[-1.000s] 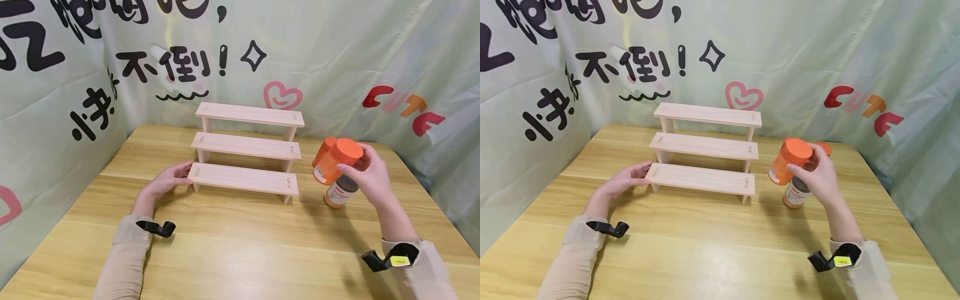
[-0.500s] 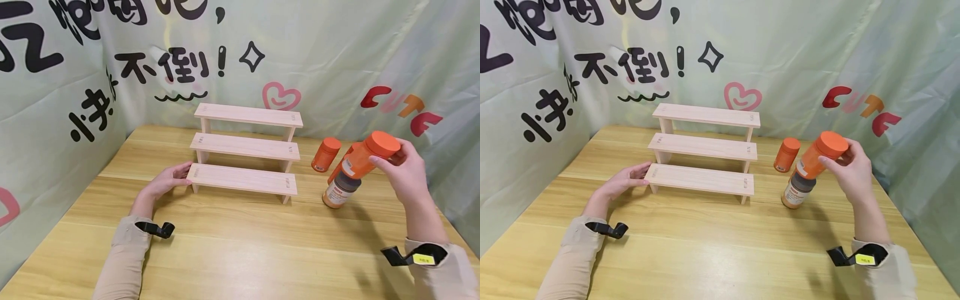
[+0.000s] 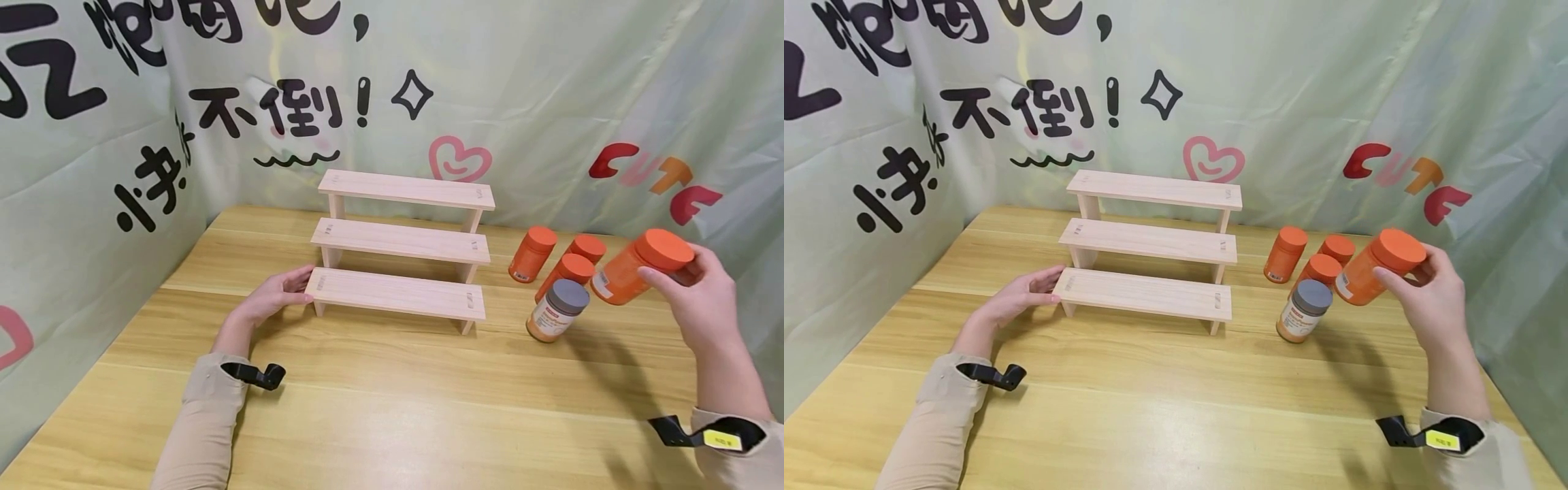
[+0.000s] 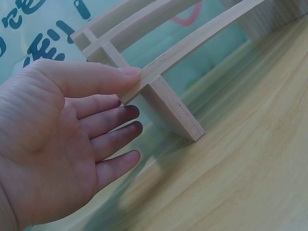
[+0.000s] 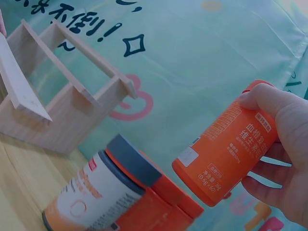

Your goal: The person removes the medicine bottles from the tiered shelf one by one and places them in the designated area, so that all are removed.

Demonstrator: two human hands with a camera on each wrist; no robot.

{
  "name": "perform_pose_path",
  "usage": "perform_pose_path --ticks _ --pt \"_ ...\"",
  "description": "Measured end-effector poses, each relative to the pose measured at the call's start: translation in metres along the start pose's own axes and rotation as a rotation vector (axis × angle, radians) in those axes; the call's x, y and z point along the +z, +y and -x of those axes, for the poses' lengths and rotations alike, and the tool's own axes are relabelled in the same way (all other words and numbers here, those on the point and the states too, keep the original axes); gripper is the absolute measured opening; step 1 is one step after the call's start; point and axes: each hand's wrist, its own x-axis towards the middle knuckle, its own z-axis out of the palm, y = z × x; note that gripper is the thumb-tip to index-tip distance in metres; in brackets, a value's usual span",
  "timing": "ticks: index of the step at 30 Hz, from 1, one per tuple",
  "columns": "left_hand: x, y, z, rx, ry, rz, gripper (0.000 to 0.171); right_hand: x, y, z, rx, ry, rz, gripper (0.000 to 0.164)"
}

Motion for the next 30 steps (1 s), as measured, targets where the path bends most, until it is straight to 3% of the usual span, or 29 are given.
perform_pose_path --ticks 11,17,30 --pt "-0.001 -0.001 0.001 -0.001 0.004 -0.005 0.073 -0.006 0.024 0.005 0.056 -0.026 0.045 0.048" --pt "0.000 -0.001 -0.001 0.003 0.004 -0.011 0.073 -0.009 0.039 0.008 0.078 -0.065 0.016 0.041" --pt "-0.001 0.000 0.000 -0.001 0.001 -0.027 0.075 0.002 0.062 0.015 0.077 -0.088 0.091 0.037"
